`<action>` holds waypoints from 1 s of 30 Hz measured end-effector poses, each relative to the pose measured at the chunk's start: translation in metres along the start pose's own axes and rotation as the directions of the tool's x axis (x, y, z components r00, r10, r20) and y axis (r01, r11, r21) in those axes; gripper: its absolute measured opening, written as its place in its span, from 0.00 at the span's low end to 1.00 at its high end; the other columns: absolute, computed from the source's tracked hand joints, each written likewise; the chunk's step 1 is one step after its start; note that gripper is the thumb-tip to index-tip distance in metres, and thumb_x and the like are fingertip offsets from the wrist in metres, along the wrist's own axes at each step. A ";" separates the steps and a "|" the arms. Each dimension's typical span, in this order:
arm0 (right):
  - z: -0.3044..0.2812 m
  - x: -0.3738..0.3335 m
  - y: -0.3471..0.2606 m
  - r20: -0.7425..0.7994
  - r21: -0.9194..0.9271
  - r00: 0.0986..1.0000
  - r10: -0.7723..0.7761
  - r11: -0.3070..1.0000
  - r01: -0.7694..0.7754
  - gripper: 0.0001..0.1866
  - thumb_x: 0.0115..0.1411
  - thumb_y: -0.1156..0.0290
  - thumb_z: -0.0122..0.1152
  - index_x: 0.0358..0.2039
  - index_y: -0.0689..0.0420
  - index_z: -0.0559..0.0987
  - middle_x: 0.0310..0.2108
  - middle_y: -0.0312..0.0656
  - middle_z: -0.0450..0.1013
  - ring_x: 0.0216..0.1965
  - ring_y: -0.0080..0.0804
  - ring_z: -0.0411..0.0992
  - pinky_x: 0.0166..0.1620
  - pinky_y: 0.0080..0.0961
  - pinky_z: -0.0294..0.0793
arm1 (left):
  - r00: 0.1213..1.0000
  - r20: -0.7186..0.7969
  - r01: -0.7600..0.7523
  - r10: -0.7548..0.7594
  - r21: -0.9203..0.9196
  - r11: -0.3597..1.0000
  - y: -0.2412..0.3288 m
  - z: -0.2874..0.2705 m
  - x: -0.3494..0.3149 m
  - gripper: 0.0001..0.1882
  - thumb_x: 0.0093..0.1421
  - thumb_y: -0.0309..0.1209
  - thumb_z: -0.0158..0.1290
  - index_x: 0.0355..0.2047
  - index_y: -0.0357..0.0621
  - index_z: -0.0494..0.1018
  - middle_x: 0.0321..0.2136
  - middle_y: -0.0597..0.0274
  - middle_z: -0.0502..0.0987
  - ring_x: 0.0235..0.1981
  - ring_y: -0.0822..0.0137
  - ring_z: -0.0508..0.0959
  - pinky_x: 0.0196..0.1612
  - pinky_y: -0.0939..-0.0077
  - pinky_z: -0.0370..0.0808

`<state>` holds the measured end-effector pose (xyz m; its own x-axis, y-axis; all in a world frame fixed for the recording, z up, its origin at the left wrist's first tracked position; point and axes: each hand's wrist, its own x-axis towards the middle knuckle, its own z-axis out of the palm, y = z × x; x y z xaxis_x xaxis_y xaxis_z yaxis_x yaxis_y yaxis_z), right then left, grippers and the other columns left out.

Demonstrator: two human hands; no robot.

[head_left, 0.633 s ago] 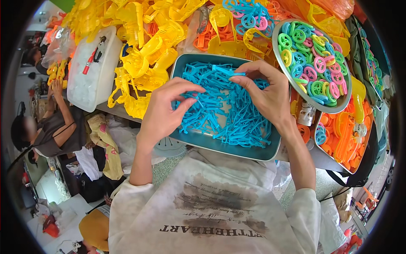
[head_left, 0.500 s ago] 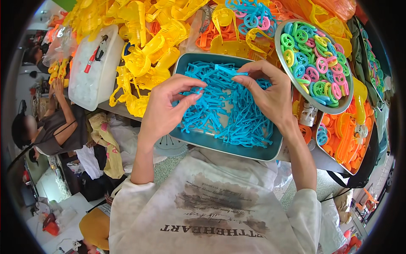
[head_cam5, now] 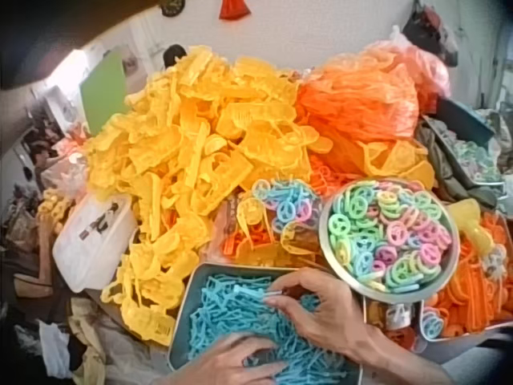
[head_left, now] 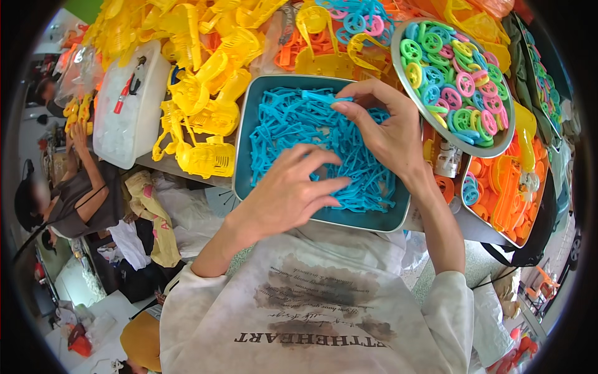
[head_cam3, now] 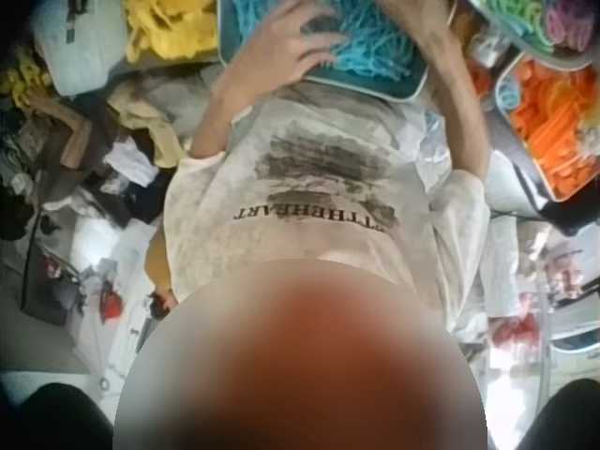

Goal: The recorder is assembling small colorful plastic rings and sorting them into containers at a workbench.

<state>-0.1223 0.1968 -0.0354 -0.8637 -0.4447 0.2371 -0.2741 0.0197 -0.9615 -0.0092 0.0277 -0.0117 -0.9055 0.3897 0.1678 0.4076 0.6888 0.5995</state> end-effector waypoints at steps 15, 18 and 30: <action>-0.002 -0.001 0.002 0.003 -0.018 1.000 -0.020 1.000 0.020 0.08 0.57 0.74 0.67 0.36 0.61 0.80 0.31 0.38 0.78 0.31 0.21 0.73 0.36 0.20 0.73 | 0.997 -0.035 0.080 -0.075 0.170 0.982 0.004 0.006 -0.003 0.10 0.47 0.20 0.58 0.32 0.43 0.77 0.36 0.60 0.71 0.40 0.57 0.71 0.44 0.64 0.71; -0.001 -0.001 0.000 0.021 -0.011 0.999 -0.026 1.000 0.026 0.08 0.57 0.74 0.67 0.36 0.61 0.81 0.31 0.38 0.78 0.31 0.21 0.73 0.36 0.20 0.73 | 0.968 -0.152 0.222 -0.200 0.146 0.964 0.006 0.004 -0.002 0.11 0.50 0.17 0.57 0.34 0.43 0.77 0.35 0.59 0.70 0.38 0.58 0.71 0.42 0.65 0.71; 0.000 0.000 0.002 0.022 0.000 0.999 -0.023 1.000 0.023 0.08 0.57 0.74 0.67 0.36 0.61 0.81 0.31 0.38 0.78 0.31 0.22 0.74 0.37 0.21 0.73 | 0.973 0.060 0.218 -0.221 0.046 0.975 0.004 0.007 -0.012 0.12 0.50 0.16 0.56 0.34 0.43 0.78 0.35 0.59 0.70 0.35 0.57 0.71 0.41 0.64 0.71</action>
<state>-0.1227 0.1969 -0.0372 -0.8473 -0.4651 0.2564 -0.2944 0.0094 -0.9556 0.0041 0.0304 -0.0165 -0.9643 0.2643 -0.0163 0.2051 0.7846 0.5851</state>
